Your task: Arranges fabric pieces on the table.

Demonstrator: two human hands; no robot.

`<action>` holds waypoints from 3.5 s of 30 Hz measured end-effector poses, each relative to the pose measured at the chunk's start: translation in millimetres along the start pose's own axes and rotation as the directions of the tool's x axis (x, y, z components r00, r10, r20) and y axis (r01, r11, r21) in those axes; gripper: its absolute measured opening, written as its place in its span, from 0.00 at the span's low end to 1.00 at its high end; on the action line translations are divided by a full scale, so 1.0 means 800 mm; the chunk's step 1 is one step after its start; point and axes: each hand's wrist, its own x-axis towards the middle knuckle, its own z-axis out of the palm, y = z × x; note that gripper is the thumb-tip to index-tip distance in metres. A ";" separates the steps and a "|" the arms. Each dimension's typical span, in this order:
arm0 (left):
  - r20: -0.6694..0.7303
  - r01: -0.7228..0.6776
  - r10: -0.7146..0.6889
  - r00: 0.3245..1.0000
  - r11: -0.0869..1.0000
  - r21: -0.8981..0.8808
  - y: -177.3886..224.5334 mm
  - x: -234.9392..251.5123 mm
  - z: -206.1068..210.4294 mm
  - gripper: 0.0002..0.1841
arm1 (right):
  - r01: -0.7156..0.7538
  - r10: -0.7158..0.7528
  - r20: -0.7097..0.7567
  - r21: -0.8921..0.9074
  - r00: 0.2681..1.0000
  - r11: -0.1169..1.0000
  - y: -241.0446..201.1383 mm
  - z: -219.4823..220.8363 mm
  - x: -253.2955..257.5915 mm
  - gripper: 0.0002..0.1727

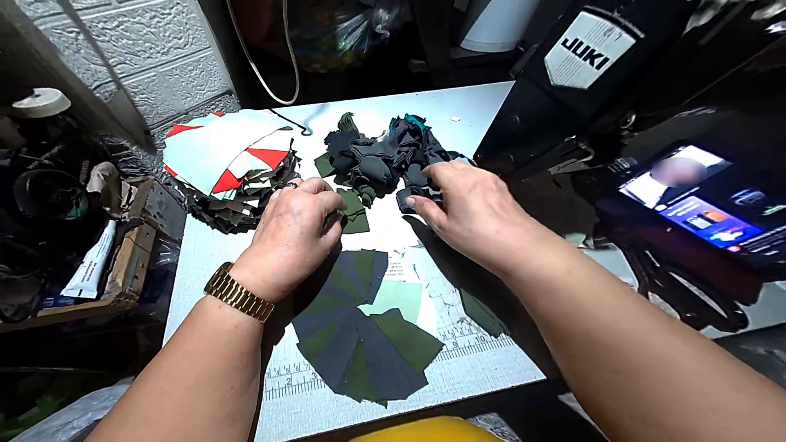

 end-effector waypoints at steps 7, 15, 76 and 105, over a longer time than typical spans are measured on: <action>-0.148 0.038 -0.097 0.984 0.933 -0.359 0.015 0.003 0.004 0.12 | 0.076 -0.070 -0.066 0.104 0.995 0.992 0.006 0.015 0.004 0.03; 0.094 0.248 -0.272 0.958 0.616 -0.747 0.039 0.005 -0.001 0.19 | 0.133 -0.044 -0.171 0.554 0.984 0.822 -0.001 -0.005 -0.005 0.04; 0.596 0.435 -0.216 0.773 -0.503 -0.747 0.135 -0.018 0.013 0.11 | 0.188 0.065 -0.448 0.498 0.891 0.847 -0.044 -0.008 -0.124 0.10; 0.524 0.454 -0.209 0.826 -0.305 -0.837 0.132 -0.022 0.013 0.08 | 0.123 0.082 -0.239 0.729 0.967 0.674 -0.053 -0.006 -0.137 0.11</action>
